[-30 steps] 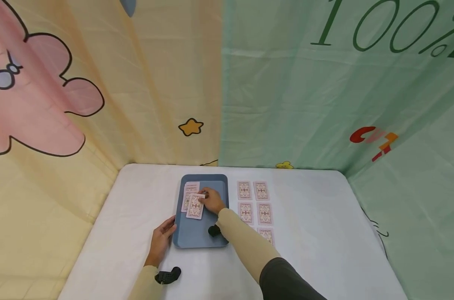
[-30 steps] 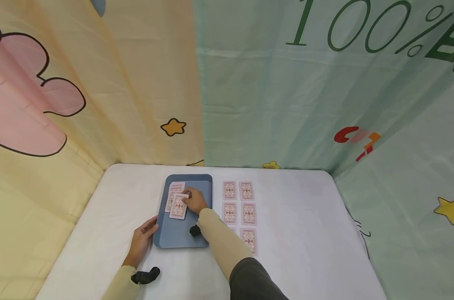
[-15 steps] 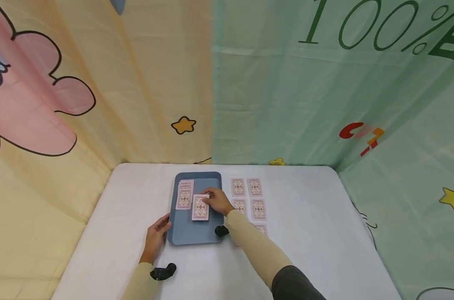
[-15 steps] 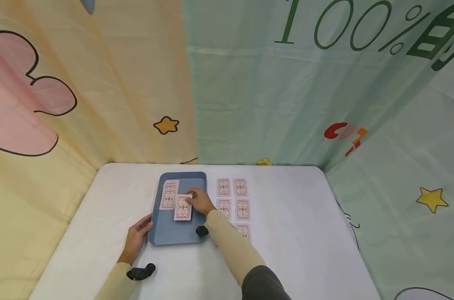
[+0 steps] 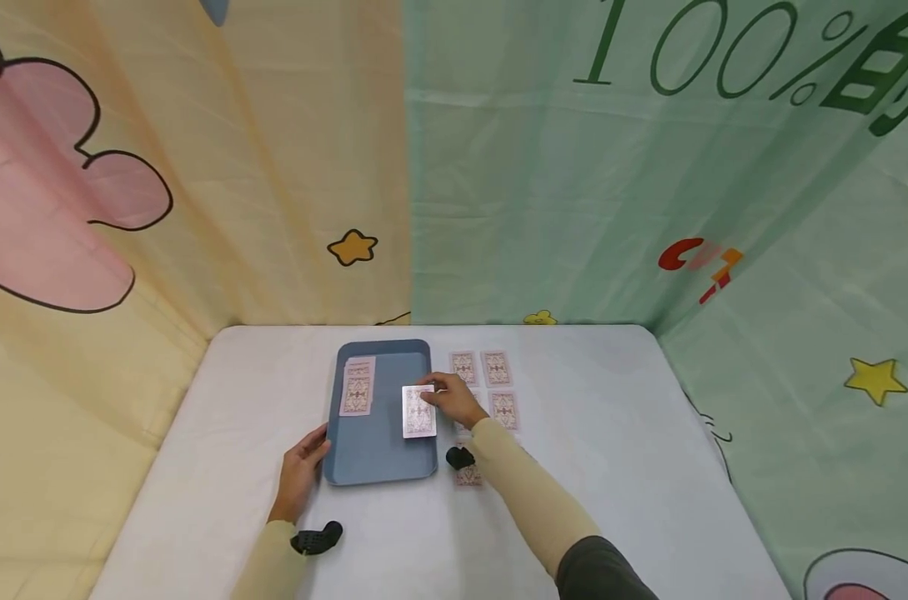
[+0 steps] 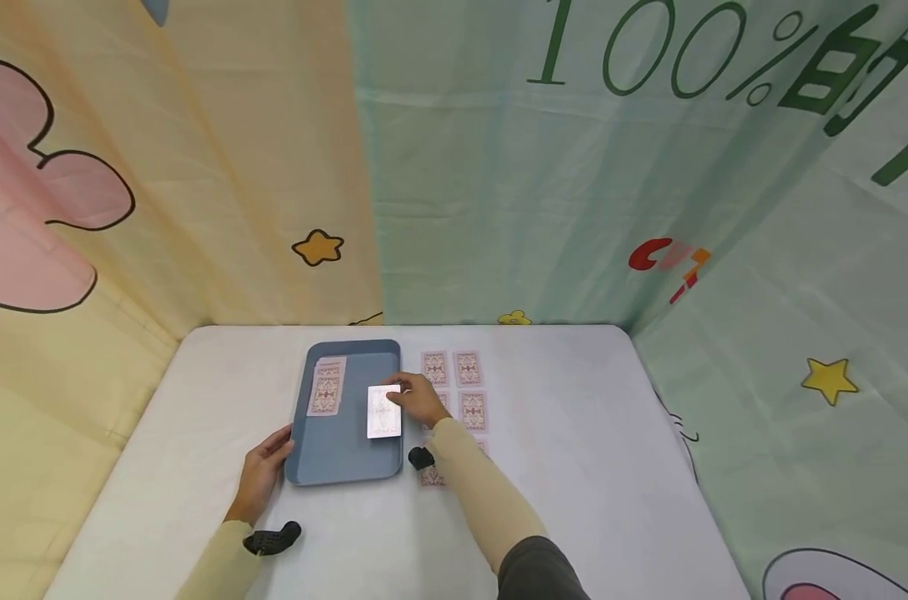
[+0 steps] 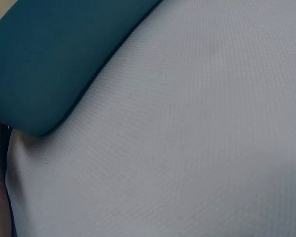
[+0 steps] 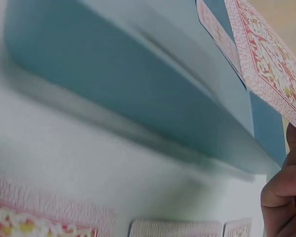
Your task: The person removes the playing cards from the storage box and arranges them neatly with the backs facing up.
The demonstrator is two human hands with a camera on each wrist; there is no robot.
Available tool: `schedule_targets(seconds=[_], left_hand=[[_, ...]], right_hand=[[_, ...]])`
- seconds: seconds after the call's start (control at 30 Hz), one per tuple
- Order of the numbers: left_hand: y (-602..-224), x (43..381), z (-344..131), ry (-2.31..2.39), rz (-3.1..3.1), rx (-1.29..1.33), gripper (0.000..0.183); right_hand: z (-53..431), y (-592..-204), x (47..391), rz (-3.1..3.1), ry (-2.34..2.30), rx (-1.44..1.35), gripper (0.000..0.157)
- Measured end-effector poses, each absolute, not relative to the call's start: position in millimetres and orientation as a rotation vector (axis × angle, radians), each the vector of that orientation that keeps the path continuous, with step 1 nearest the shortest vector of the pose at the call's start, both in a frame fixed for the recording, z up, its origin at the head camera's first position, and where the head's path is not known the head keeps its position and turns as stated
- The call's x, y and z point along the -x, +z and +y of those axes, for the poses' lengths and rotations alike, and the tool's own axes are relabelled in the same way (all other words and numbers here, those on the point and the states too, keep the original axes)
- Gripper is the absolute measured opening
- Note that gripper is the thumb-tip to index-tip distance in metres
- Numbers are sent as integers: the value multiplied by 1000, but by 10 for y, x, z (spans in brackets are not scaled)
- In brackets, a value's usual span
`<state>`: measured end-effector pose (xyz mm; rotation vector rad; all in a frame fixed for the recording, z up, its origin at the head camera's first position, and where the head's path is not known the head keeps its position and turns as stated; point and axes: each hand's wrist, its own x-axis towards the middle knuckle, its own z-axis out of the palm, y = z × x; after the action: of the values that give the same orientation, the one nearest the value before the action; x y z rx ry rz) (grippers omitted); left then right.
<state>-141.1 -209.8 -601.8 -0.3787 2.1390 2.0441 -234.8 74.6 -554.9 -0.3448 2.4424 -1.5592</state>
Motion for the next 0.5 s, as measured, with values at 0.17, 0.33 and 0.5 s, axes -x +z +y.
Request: schedule_targets(seconds=[0.17,0.33,0.5], left_hand=[[-6028,1408,-2108,2042,2126,399,46],[-6047,1426,-2117,2040,2115,412,46],[-6063,1451,-2119,2031,2120,404,46]], right_hand=[[902,-5560,2320,2425,-1569,330,22],[1096,-5559,2294,2411,-1608,262,21],[1337,-5576,2281,2426,-1623,172,23]])
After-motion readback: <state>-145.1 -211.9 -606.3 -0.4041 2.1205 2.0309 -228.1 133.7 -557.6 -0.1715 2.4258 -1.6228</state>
